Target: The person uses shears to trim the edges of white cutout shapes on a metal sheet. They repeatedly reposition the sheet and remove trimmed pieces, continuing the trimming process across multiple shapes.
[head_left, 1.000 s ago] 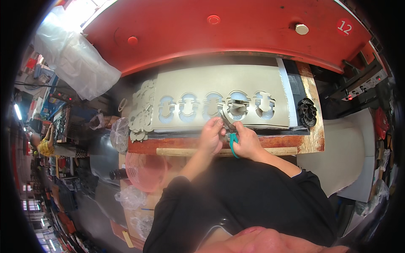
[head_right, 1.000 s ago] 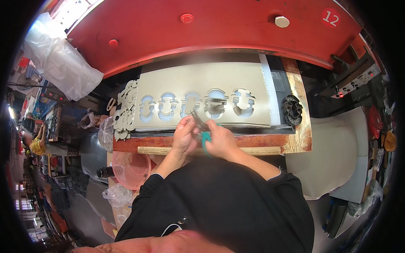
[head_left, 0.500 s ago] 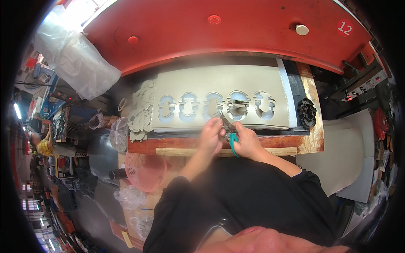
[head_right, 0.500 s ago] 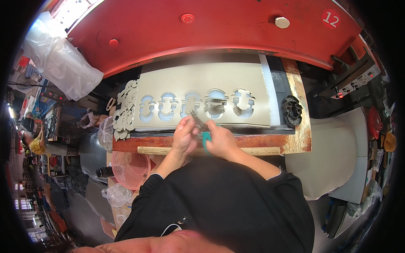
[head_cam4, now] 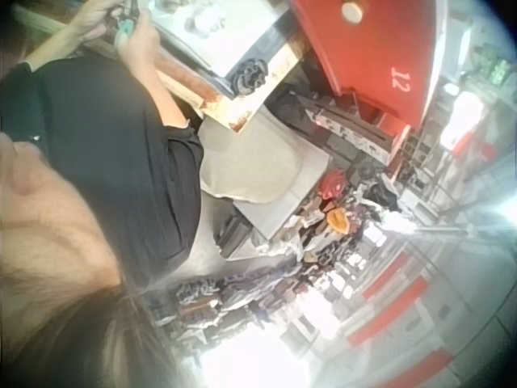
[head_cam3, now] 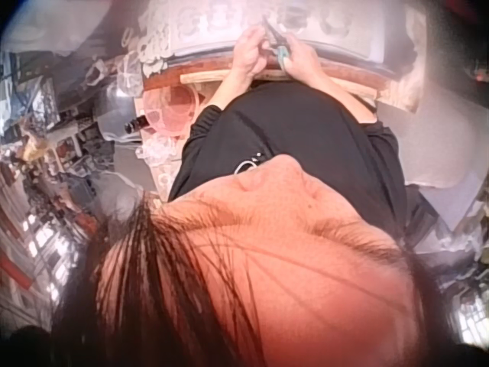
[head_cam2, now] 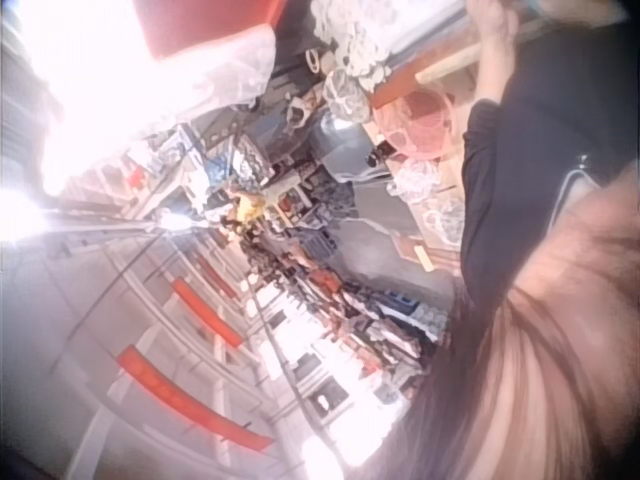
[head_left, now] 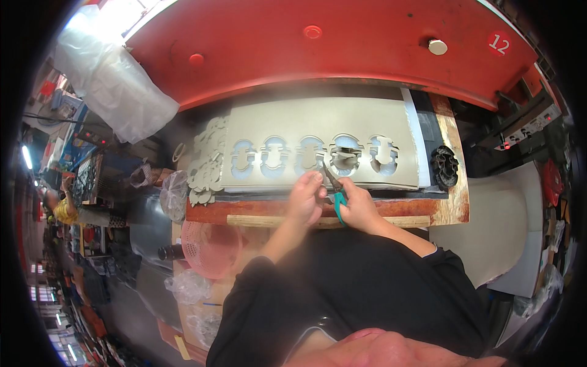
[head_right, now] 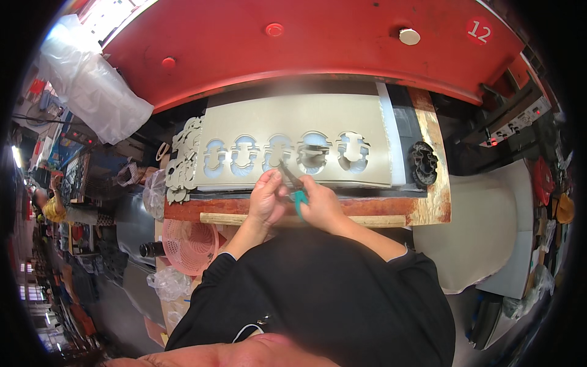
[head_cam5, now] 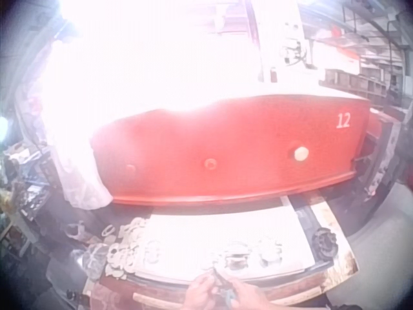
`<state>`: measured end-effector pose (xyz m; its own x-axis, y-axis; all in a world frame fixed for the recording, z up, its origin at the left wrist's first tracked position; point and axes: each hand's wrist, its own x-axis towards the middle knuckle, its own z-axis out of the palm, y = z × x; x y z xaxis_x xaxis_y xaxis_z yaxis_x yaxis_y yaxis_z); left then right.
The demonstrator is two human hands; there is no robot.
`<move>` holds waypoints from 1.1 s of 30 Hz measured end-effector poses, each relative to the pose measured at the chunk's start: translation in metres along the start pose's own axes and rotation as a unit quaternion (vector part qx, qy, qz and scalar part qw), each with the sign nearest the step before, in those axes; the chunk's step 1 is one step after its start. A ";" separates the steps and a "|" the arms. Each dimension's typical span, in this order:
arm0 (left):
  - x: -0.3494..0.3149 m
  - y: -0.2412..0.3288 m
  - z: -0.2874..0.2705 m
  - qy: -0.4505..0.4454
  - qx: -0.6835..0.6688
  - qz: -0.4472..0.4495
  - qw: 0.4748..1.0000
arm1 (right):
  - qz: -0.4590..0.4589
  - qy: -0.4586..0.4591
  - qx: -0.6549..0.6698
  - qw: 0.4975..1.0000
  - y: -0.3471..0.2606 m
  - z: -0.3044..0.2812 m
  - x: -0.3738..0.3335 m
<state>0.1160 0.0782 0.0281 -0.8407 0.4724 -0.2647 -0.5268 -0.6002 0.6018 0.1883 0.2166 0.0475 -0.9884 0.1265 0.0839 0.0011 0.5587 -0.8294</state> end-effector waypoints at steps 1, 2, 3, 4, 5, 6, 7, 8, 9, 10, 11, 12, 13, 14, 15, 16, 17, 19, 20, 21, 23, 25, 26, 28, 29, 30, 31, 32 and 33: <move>-0.001 0.001 0.001 0.015 0.003 -0.007 1.000 | 0.001 0.003 0.002 1.000 0.000 0.001 0.000; -0.001 0.001 0.002 0.003 0.004 -0.002 1.000 | 0.003 0.006 0.007 1.000 0.000 0.002 -0.001; -0.001 0.001 0.003 0.006 0.007 -0.003 1.000 | 0.002 0.017 0.017 1.000 0.001 0.003 -0.002; -0.002 0.001 0.004 0.005 0.006 -0.003 1.000 | 0.002 0.026 0.029 0.999 0.002 0.004 -0.002; -0.002 0.002 0.004 0.010 0.023 -0.004 1.000 | -0.003 0.042 0.049 0.998 0.002 0.005 -0.003; -0.002 0.002 0.004 0.011 0.035 -0.003 0.999 | -0.001 0.046 0.047 0.998 0.003 0.007 -0.003; -0.002 0.003 0.004 0.004 0.041 0.002 0.999 | -0.004 0.057 0.053 0.997 0.003 0.009 -0.002; -0.002 0.004 0.004 0.020 0.056 0.001 0.998 | -0.007 0.067 0.059 0.996 0.004 0.010 -0.002; -0.002 0.005 0.002 0.028 0.064 0.003 0.998 | 0.014 0.105 0.095 0.990 0.006 0.008 0.001; -0.002 0.006 0.001 0.033 0.068 0.007 0.997 | 0.035 0.143 0.131 0.980 0.010 0.003 0.008; -0.002 0.007 0.001 0.032 0.060 0.003 0.998 | 0.055 0.180 0.175 0.966 0.013 -0.001 0.013; -0.002 0.008 0.000 0.028 0.048 -0.001 0.998 | 0.054 0.176 0.136 0.973 0.016 -0.008 0.015; -0.003 0.008 0.000 0.055 0.040 -0.019 0.997 | 0.054 0.159 0.167 0.972 0.018 -0.009 0.017; -0.005 0.008 0.001 0.034 0.038 -0.012 0.999 | 0.055 0.140 0.197 0.969 0.018 -0.010 0.018; -0.005 0.006 0.003 0.043 0.040 -0.020 0.998 | 0.069 0.118 0.232 0.963 0.018 -0.010 0.019; -0.004 0.006 0.005 0.038 0.032 -0.025 0.998 | 0.114 0.076 0.287 0.948 0.017 -0.009 0.019; -0.003 0.006 0.007 0.045 0.039 -0.027 0.998 | 0.077 0.073 0.292 0.950 0.016 -0.008 0.018; -0.002 0.008 0.009 0.033 0.032 -0.025 0.999 | 0.055 0.046 0.317 0.946 0.013 -0.004 0.014; -0.002 0.009 0.009 0.038 0.036 -0.029 0.998 | 0.059 0.010 0.304 0.951 0.014 -0.007 0.012; -0.002 0.010 0.009 0.042 0.035 -0.030 0.998 | 0.069 -0.006 0.283 0.957 0.014 -0.008 0.011; -0.003 0.011 0.008 0.048 0.034 -0.031 0.998 | 0.059 -0.049 0.259 0.963 0.018 -0.008 0.010; -0.003 0.010 0.008 0.053 0.026 -0.034 0.998 | 0.059 -0.070 0.281 0.955 0.022 -0.002 0.008; -0.003 0.010 0.007 0.048 0.025 -0.038 0.998 | 0.063 -0.073 0.291 0.952 0.024 0.001 0.006; -0.001 0.009 0.006 0.050 0.015 -0.052 0.997 | 0.080 -0.087 0.280 0.953 0.030 0.005 0.004; -0.001 0.008 0.006 0.051 0.007 -0.053 0.997 | 0.086 -0.099 0.275 0.952 0.033 0.006 0.003; 0.000 0.006 0.005 0.061 -0.002 -0.056 0.997 | 0.092 -0.111 0.271 0.952 0.035 0.007 0.002; 0.001 0.005 0.005 0.056 -0.015 -0.051 0.997 | 0.097 -0.122 0.267 0.951 0.037 0.008 0.001; 0.002 0.005 0.003 0.059 -0.010 -0.060 0.996 | 0.087 -0.117 0.254 0.956 0.037 0.010 0.002; 0.003 0.006 0.001 0.047 -0.008 -0.061 0.997 | 0.076 -0.111 0.241 0.961 0.036 0.012 0.002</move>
<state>0.1103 0.0769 0.0312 -0.7781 0.4799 -0.4052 -0.6269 -0.5530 0.5488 0.1841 0.2267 0.0115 -0.9904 -0.0322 -0.1342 0.1306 0.0961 -0.9868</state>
